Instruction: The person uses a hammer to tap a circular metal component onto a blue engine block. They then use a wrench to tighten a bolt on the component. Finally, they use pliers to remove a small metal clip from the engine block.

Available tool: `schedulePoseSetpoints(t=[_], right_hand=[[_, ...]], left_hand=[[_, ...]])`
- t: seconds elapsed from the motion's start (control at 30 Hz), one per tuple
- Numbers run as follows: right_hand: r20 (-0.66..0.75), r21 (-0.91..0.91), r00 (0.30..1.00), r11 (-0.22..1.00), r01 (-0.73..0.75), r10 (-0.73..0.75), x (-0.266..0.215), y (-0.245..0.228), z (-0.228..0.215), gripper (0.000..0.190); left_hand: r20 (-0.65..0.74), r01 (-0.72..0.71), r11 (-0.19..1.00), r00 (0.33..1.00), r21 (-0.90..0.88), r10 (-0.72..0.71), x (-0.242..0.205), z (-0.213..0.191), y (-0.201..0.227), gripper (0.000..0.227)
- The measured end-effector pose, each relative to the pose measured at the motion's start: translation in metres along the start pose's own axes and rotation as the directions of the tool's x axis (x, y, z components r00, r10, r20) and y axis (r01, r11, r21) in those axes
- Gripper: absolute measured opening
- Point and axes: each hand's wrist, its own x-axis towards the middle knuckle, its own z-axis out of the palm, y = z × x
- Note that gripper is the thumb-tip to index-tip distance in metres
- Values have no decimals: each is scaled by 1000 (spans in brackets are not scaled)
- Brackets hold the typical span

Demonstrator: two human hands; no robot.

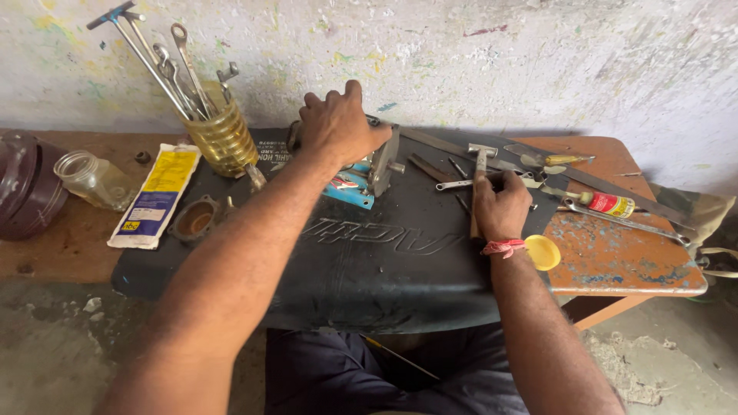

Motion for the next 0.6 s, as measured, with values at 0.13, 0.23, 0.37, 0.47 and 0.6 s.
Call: schedulePoseSetpoints(t=[0.13, 0.23, 0.37, 0.47, 0.6], right_hand=[[-3, 27, 1000, 1000, -9, 9, 3, 3, -1, 28], [10, 21, 999, 999, -42, 42, 1, 8, 1, 28], [17, 26, 998, 998, -54, 53, 1, 10, -1, 30], [29, 40, 999, 998, -38, 37, 1, 10, 1, 28], [19, 53, 999, 998, -27, 26, 3, 15, 0, 28]], left_hand=[[-177, -5, 997, 984, -72, -8, 5, 3, -10, 94], [-469, -63, 886, 864, -459, -182, -2, -3, -16, 80], [39, 55, 32, 922, -998, -386, -13, -22, 2, 89], [92, 81, -44, 898, -996, -430, -30, -34, 16, 92], [153, 111, -113, 858, -987, -490, -39, -40, 28, 83]])
